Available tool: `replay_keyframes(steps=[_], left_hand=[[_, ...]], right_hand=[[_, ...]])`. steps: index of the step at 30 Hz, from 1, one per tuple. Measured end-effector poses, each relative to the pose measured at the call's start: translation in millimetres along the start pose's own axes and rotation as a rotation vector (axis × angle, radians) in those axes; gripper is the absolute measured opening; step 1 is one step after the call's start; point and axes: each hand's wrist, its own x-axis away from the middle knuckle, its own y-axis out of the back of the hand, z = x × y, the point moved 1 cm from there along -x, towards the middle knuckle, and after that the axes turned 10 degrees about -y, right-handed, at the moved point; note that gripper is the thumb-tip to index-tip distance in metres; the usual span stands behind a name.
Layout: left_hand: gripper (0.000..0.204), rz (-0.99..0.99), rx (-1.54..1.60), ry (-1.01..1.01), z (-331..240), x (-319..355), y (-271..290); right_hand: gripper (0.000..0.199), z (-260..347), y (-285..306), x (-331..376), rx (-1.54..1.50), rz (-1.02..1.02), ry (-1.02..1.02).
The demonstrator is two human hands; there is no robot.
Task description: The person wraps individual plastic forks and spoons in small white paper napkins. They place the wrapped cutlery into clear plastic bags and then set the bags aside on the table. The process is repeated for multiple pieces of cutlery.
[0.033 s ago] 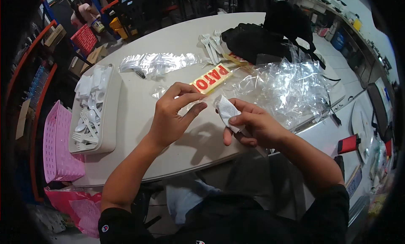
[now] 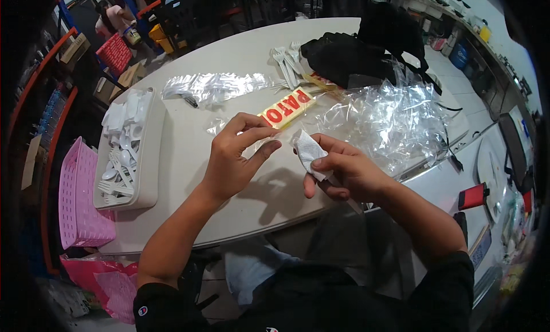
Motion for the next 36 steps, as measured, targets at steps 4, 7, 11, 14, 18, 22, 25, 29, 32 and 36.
replay_keyframes(steps=[4,7,11,14,18,22,25,29,32,36], left_hand=[[0.023,0.0,0.009,0.0,1.0,0.7,0.0],[0.025,-0.006,0.002,-0.014,1.4,1.7,-1.8],[0.027,-0.011,0.018,0.001,-1.9,1.1,-1.4],[0.027,-0.001,0.005,0.0,-1.4,1.7,-1.7],[0.027,-0.001,-0.009,-0.018,-2.3,-0.2,-2.6],[0.028,0.034,0.001,0.0,-2.9,3.4,-2.8],[0.03,0.045,0.055,0.033,-3.2,3.2,-5.2],[0.026,0.125,0.146,0.085,-6.9,-0.2,-1.0],[0.019,0.196,0.22,0.145,-2.8,2.3,2.5],[0.012,0.204,0.364,0.345,5.3,10.3,-7.1]], right_hand=[[0.042,4.3,-2.1,2.6,0.002,0.042,-0.02],[0.042,-3.5,0.1,-2.8,0.011,0.004,-0.017],[0.042,-2.0,-2.4,-1.9,0.015,-0.071,-0.047],[0.042,0.8,-3.7,0.4,0.015,-0.04,-0.064],[0.04,-2.3,-4.2,-1.7,0.0,-0.012,-0.087],[0.039,-1.5,-4.3,-2.4,-0.009,-0.038,-0.104],[0.038,1.2,-4.1,-0.6,0.02,-0.058,-0.097],[0.037,-3.6,0.1,-5.3,0.048,-0.107,-0.107],[0.037,-3.0,-1.0,-4.9,0.064,-0.11,-0.129],[0.037,-2.4,-3.2,-5.3,0.095,-0.093,-0.137]])
